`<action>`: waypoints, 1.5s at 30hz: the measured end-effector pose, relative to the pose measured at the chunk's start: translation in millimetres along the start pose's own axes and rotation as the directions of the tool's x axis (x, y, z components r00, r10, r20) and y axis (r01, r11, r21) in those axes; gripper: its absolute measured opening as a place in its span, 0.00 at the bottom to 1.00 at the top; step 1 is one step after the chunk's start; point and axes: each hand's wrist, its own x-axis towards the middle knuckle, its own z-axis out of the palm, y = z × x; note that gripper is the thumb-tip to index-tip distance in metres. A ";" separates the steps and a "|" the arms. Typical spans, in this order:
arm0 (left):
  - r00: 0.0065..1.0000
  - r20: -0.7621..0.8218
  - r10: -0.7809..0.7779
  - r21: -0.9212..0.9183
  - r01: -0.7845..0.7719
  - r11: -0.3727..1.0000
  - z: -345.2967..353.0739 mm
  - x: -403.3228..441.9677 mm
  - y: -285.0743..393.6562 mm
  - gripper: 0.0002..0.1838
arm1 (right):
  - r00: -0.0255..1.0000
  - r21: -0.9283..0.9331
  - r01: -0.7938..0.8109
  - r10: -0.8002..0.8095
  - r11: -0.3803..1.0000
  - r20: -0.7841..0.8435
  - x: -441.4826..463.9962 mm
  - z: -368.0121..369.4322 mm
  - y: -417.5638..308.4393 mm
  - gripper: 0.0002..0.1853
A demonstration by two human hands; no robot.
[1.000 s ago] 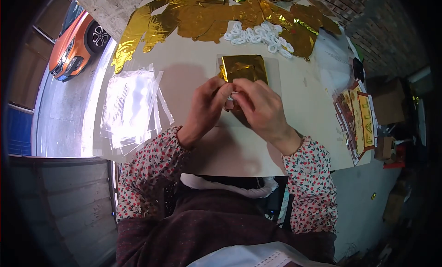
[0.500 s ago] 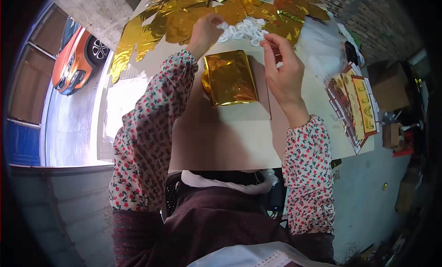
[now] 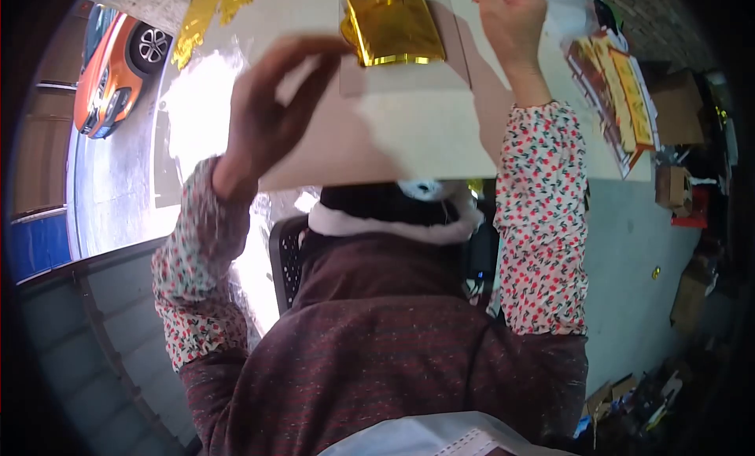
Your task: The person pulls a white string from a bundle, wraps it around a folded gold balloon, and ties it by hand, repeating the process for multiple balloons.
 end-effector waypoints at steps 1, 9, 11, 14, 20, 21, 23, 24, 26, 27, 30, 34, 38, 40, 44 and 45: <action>0.999 0.041 -0.023 -0.095 0.027 0.995 1.1 -31.5 7.2 0.11 | 1.000 0.083 -0.001 0.000 0.997 0.011 -8.7 -6.2 -12.2 0.12; 0.886 0.400 -0.234 -0.156 0.317 0.935 55.8 -200.2 -28.3 0.07 | 0.788 -0.020 -0.384 0.339 0.923 0.514 -124.4 -90.1 -159.3 0.05; 0.893 0.393 -0.222 -0.165 0.305 0.938 79.2 -212.3 -45.4 0.06 | 0.664 -0.223 -0.433 0.476 0.874 0.577 -168.8 -92.1 -144.2 0.06; 0.902 0.387 -0.189 -0.175 0.274 0.946 108.1 -207.0 -51.9 0.07 | 0.533 -0.544 -0.371 0.652 0.752 0.538 -237.0 -96.6 -110.5 0.08; 0.846 0.518 -0.124 -0.012 0.153 0.988 151.8 -230.6 -63.2 0.10 | 0.250 -0.828 -0.409 0.920 0.384 0.303 -301.7 -83.7 -94.0 0.12; 0.840 0.525 -0.133 -0.014 0.166 0.986 152.5 -233.2 -65.6 0.11 | 0.262 -0.788 -0.487 0.924 0.377 0.279 -309.9 -83.6 -88.3 0.12; 0.854 0.498 -0.151 -0.054 0.204 0.977 150.6 -234.8 -66.7 0.11 | 0.369 -0.603 -0.630 0.872 0.490 0.323 -324.1 -89.2 -74.1 0.10; 0.859 0.486 -0.161 -0.072 0.223 0.972 148.8 -236.3 -66.9 0.11 | 0.288 -0.385 -0.829 0.900 0.405 0.327 -327.2 -100.6 -68.2 0.09; 0.855 0.493 -0.162 -0.059 0.219 0.974 145.3 -236.1 -64.2 0.11 | 0.138 0.112 -0.988 0.906 0.101 0.401 -306.1 -112.5 -78.2 0.06; 0.853 0.496 -0.162 -0.055 0.218 0.974 144.9 -235.2 -62.6 0.11 | 0.113 0.392 -0.917 0.897 -0.071 0.427 -288.4 -119.5 -92.7 0.02; 0.884 0.447 -0.139 -0.082 0.195 0.977 144.8 -235.6 -60.7 0.10 | 0.161 0.554 -0.761 0.731 -0.336 0.664 -270.2 -178.6 -82.1 0.04; 0.880 0.449 -0.153 -0.087 0.214 0.973 143.3 -234.8 -55.9 0.10 | 0.185 0.494 -0.870 0.923 -0.007 0.338 -239.3 -271.5 -102.3 0.05; 0.869 0.467 -0.161 -0.072 0.220 0.973 143.5 -232.7 -54.6 0.09 | 0.271 0.227 -0.941 0.960 0.250 0.064 -246.9 -401.6 -94.8 0.05; 0.870 0.465 -0.163 -0.071 0.220 0.973 143.0 -234.5 -53.5 0.09 | 0.311 0.191 -0.925 0.943 0.330 -0.122 -259.6 -486.2 -94.9 0.05; 0.869 0.466 -0.168 -0.060 0.221 0.973 144.7 -235.7 -55.3 0.09 | 0.276 0.239 -0.833 0.749 0.499 -0.602 -299.9 -623.3 -155.7 0.06; 0.868 0.466 -0.170 -0.054 0.220 0.974 144.9 -235.6 -55.6 0.09 | 0.274 0.201 -0.790 0.627 0.579 -0.729 -308.2 -634.6 -184.4 0.07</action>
